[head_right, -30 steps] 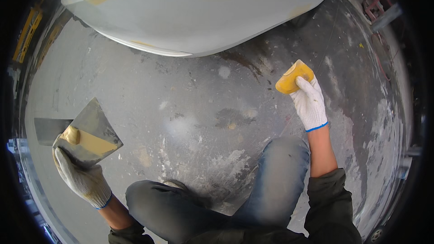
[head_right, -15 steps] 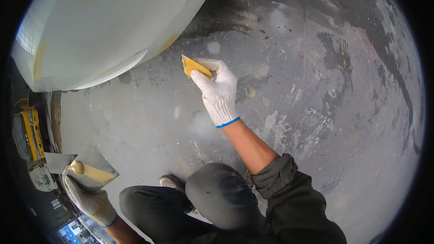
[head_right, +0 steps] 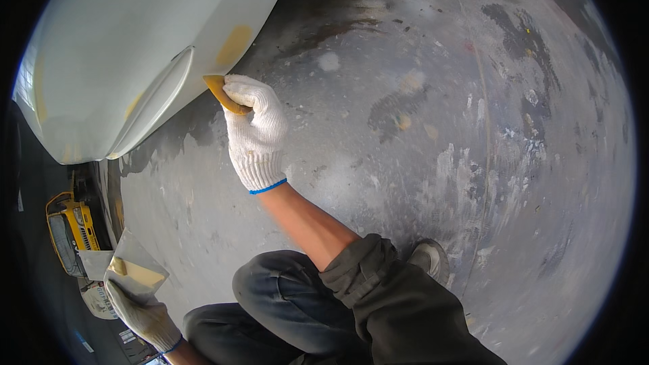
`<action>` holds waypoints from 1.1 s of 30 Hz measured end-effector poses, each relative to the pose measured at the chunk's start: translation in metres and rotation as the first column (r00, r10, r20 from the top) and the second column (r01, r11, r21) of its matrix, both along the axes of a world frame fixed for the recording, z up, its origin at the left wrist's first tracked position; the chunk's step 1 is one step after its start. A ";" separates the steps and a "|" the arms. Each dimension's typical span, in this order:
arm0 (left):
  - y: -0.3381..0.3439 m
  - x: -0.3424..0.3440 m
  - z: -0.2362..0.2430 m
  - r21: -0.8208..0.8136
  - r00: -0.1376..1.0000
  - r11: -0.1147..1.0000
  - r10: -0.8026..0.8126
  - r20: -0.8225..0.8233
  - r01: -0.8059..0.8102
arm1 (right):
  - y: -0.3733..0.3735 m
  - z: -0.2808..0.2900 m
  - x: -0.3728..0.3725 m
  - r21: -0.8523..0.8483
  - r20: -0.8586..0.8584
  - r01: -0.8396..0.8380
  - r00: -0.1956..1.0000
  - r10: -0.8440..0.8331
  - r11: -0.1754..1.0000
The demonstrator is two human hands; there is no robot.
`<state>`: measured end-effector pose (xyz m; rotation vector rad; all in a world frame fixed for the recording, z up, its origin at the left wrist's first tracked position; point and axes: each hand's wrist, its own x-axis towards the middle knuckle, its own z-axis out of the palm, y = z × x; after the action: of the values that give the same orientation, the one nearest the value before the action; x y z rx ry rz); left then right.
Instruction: The person applies yellow body filler to the rear bumper of a white car using a metal spreader, then smooths and blends the filler with a yellow sanding block. The person works on multiple spots along the bumper edge and lower surface.
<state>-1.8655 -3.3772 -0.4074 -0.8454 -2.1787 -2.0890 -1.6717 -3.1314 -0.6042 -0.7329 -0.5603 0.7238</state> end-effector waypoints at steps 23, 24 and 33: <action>0.004 0.040 -0.002 0.004 0.967 0.968 -0.251 0.035 0.251 | 0.033 0.012 0.056 -0.088 -0.117 -0.077 0.991 0.066 0.993; 0.004 0.040 -0.003 0.003 0.962 0.963 -0.269 0.039 0.269 | 0.029 0.012 0.053 -0.085 -0.122 -0.086 0.990 0.076 0.993; 0.022 0.048 -0.011 0.053 0.937 0.938 -0.346 0.055 0.343 | -0.033 0.011 0.026 -0.230 -0.170 -0.342 0.936 0.309 0.911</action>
<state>-1.8172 -3.3552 -0.4188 -1.2549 -2.1353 -2.3321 -1.6455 -3.1644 -0.5935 -0.8336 -0.4790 1.1649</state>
